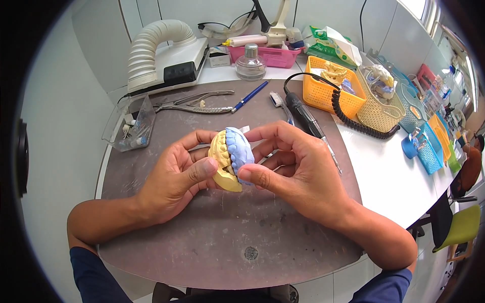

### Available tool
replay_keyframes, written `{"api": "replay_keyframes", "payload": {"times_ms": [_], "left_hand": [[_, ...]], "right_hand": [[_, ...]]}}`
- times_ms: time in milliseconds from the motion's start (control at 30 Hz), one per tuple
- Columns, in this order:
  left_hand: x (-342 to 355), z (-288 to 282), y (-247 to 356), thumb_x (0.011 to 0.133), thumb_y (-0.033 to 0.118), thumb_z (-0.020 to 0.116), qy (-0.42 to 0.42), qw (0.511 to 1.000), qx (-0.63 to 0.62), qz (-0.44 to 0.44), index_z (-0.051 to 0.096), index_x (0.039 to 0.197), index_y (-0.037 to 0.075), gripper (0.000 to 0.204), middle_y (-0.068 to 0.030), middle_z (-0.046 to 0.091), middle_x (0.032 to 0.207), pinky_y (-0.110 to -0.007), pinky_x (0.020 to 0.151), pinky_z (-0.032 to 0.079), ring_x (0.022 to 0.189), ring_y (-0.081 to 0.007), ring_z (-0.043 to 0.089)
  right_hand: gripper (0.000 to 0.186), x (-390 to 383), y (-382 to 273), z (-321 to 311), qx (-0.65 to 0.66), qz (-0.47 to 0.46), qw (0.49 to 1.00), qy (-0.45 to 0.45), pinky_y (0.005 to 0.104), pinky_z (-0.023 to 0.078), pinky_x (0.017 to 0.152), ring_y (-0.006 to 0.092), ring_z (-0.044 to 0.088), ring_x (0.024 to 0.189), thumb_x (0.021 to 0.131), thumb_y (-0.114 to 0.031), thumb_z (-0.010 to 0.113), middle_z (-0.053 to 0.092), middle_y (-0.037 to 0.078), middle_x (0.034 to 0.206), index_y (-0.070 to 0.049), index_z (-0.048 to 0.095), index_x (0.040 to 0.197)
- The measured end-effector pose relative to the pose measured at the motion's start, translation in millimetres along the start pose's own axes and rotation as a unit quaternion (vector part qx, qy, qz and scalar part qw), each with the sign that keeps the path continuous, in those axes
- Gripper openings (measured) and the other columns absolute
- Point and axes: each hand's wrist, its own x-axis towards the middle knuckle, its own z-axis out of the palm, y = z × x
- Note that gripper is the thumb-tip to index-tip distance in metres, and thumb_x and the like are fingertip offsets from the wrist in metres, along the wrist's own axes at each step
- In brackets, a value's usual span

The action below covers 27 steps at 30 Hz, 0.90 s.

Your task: The recorder is adjusting and fitting a dental prosthetic onto a plaster dental model using a hand-held micromotor drill.

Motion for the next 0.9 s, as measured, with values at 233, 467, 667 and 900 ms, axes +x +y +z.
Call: {"api": "replay_keyframes", "payload": {"times_ms": [233,467,667,900], "left_hand": [[-1.1,-0.3,0.9,0.092,0.022,0.067,0.006,1.0,-0.012,-0.003,0.04,0.13,0.002,0.051,-0.0105,0.061,0.119,-0.03,0.085,0.055,0.103,-0.0162,0.064],[-2.0,0.2,1.5,0.091,0.024,0.069,0.006,1.0,-0.002,-0.004,0.041,0.13,0.002,0.052,-0.0108,0.062,0.118,-0.031,0.086,0.055,0.103,-0.0166,0.064],[-0.2,-0.6,0.6,0.09,0.026,0.069,0.003,1.0,-0.005,0.001,0.04,0.13,0.001,0.055,-0.0131,0.061,0.117,-0.036,0.091,0.055,0.106,-0.0194,0.064],[0.3,-0.1,1.4,0.089,0.029,0.069,-0.002,1.0,-0.01,0.001,0.038,0.131,0.0,0.06,-0.014,0.061,0.118,-0.037,0.091,0.055,0.106,-0.02,0.064]], "right_hand": [[0.043,1.1,-2.7,1.5,-0.007,0.004,1.0,-0.005,0.0199,0.054,0.063,0.0083,0.065,0.076,0.086,-0.013,0.075,0.067,0.01,0.094,0.004,0.055,0.119],[0.043,-0.4,-2.4,1.2,0.023,0.005,1.0,-0.01,0.0199,0.054,0.064,0.0083,0.064,0.08,0.088,-0.015,0.072,0.064,0.01,0.098,0.004,0.054,0.121],[0.042,0.0,-1.6,-0.4,0.012,0.001,1.0,-0.01,0.0195,0.053,0.063,0.0069,0.063,0.078,0.087,-0.015,0.072,0.064,0.008,0.096,0.002,0.055,0.121],[0.042,0.8,-2.4,-0.1,0.0,-0.012,1.0,-0.001,0.0183,0.051,0.062,0.0056,0.063,0.075,0.086,-0.014,0.074,0.066,0.007,0.094,0.001,0.056,0.12]]}}
